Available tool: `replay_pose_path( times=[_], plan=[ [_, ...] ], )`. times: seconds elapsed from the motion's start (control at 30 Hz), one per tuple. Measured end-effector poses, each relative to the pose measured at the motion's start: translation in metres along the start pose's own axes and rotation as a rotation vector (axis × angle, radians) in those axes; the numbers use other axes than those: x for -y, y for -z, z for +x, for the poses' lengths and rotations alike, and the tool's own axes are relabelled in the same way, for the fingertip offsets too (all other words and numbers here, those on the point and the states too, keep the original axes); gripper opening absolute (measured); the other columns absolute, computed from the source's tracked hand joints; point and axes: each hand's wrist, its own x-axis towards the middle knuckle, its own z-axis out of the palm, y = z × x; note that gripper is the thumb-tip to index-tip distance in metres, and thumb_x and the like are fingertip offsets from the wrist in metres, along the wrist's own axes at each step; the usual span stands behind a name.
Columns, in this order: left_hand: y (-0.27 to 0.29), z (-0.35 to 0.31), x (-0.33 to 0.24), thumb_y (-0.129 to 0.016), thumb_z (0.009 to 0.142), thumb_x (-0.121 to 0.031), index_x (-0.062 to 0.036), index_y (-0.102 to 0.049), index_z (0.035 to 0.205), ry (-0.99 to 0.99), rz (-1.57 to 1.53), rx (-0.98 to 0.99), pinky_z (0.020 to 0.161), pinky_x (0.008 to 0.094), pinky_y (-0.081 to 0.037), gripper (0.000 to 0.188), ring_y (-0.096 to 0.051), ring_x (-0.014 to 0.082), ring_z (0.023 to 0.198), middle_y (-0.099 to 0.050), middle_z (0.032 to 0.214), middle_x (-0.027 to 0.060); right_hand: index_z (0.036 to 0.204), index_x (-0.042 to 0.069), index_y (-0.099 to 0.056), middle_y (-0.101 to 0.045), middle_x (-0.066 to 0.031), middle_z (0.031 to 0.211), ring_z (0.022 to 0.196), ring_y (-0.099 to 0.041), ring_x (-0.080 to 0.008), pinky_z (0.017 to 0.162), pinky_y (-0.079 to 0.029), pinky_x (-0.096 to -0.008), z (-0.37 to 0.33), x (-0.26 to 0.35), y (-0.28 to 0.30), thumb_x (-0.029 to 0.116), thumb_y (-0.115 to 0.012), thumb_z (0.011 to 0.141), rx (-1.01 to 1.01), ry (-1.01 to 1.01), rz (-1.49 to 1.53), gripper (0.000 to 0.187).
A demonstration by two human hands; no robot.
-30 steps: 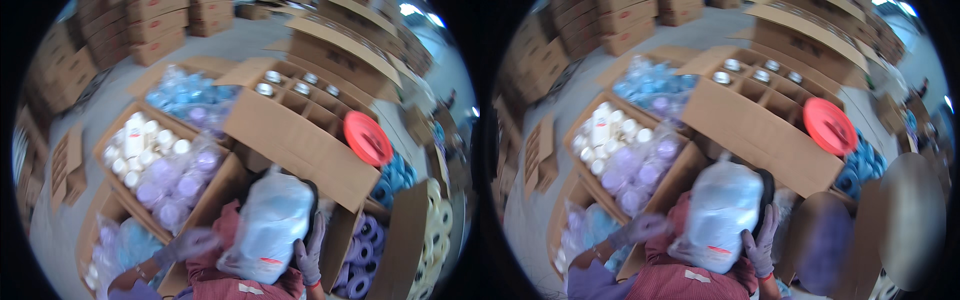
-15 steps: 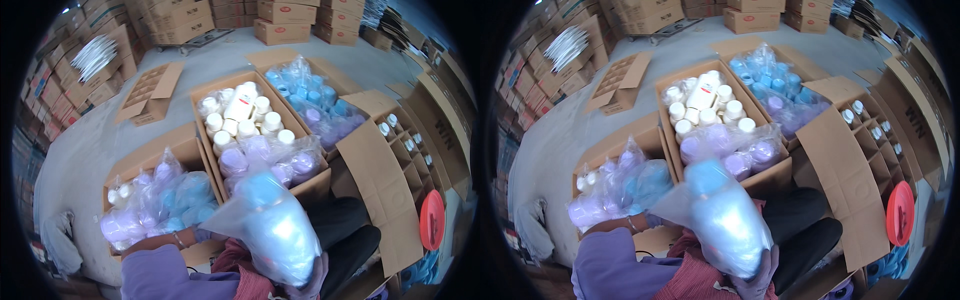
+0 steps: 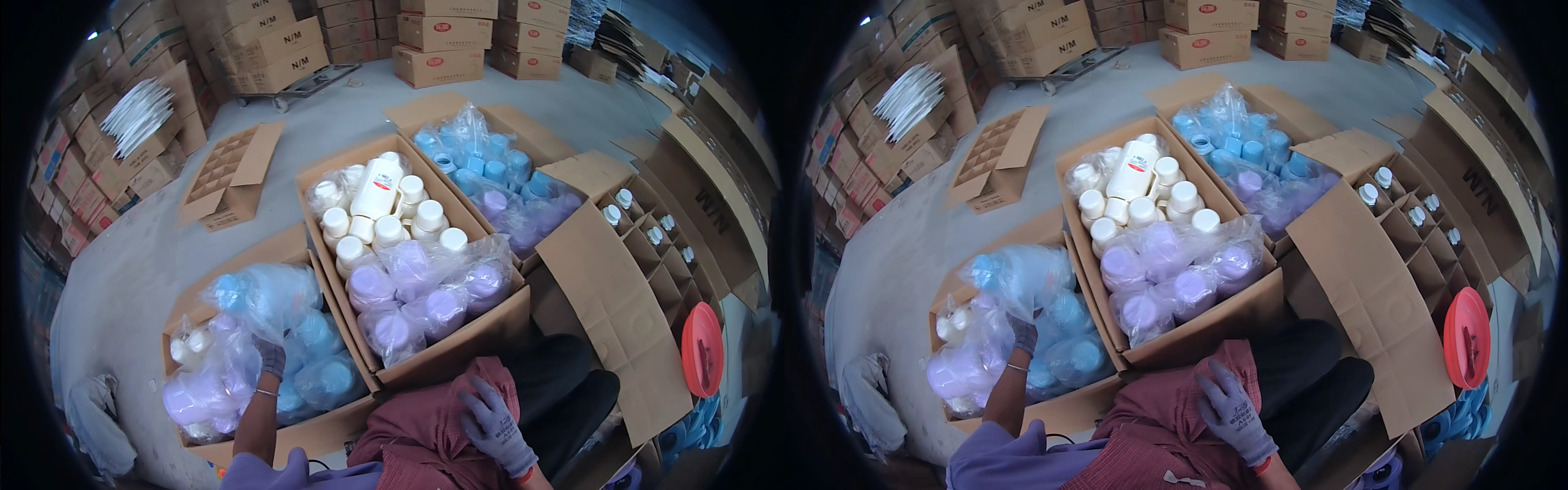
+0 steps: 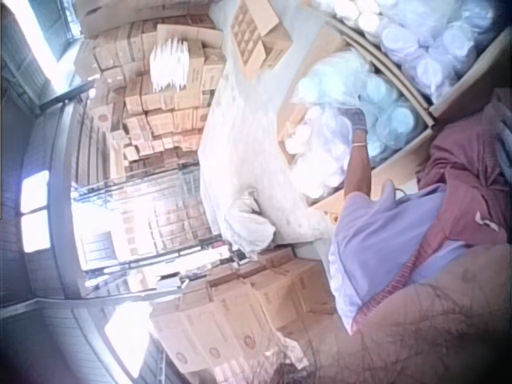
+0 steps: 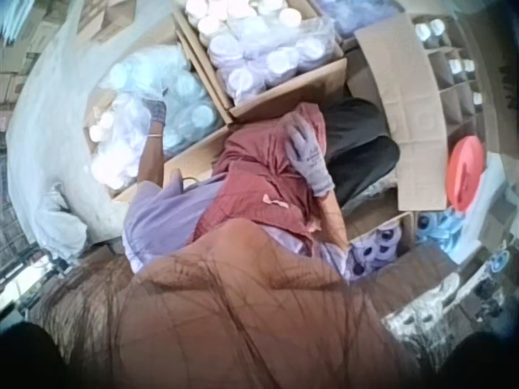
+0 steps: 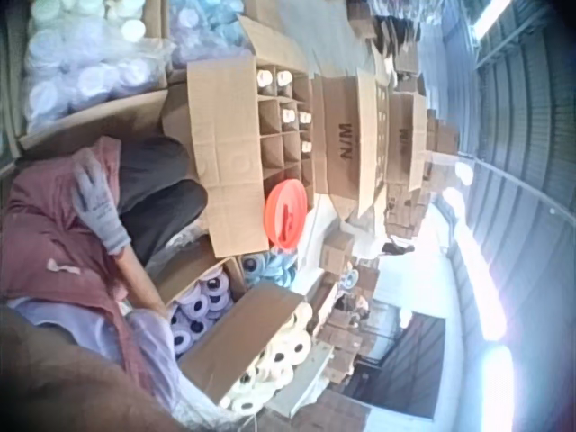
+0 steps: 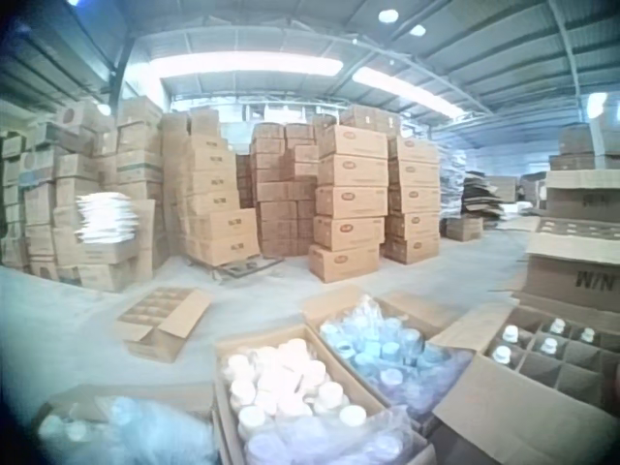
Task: The person assembles thermos flasks by inserting stainless steel inner bottles into white plastic outer shells, then screwing on lids. They handle multiple units one at a time, placing completed thermoses into a cardboard box.
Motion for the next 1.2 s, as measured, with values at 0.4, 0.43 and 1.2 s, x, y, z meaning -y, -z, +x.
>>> replay_pose_path(
  times=[0.4, 0.43, 1.2],
  plan=[
    [-0.237, -0.05, -0.076, -0.065, 0.086, -0.024, -0.0027, -0.066, 0.101, -0.299, 1.365, 0.743, 0.082, 0.0433, -0.051, 0.026, -0.064, 0.0368, 0.096, -0.067, 0.103, 0.0192, 0.126, 0.007, -0.057, -0.052, -0.0194, 0.13, 0.119, -0.051, -0.0404, 0.105, -0.041, -0.0482, 0.066, -0.043, 0.059, 0.021, -0.067, 0.083, -0.111, -0.056, -0.274, 0.047],
    [-0.246, -0.075, -0.047, -0.063, 0.086, -0.02, -0.0016, -0.065, 0.1, -0.224, 1.22, 0.921, 0.082, 0.0424, -0.05, 0.023, -0.064, 0.0352, 0.095, -0.067, 0.1, 0.0187, 0.124, 0.007, -0.058, -0.054, -0.0187, 0.127, 0.117, -0.052, -0.0399, 0.103, -0.042, -0.0475, 0.075, -0.059, 0.059, 0.022, -0.068, 0.083, -0.135, -0.078, -0.269, 0.045],
    [-0.302, -0.167, 0.05, -0.063, 0.086, -0.037, -0.0004, -0.058, 0.115, 0.006, 1.419, 1.435, 0.081, 0.0488, -0.052, 0.047, -0.067, 0.0412, 0.092, -0.068, 0.097, 0.0266, 0.126, 0.003, -0.062, -0.067, -0.0256, 0.118, 0.111, -0.064, -0.0391, 0.095, -0.051, -0.0441, 0.201, -0.292, 0.025, 0.04, -0.071, 0.075, -0.023, -0.761, -0.054, 0.064]
  ],
)
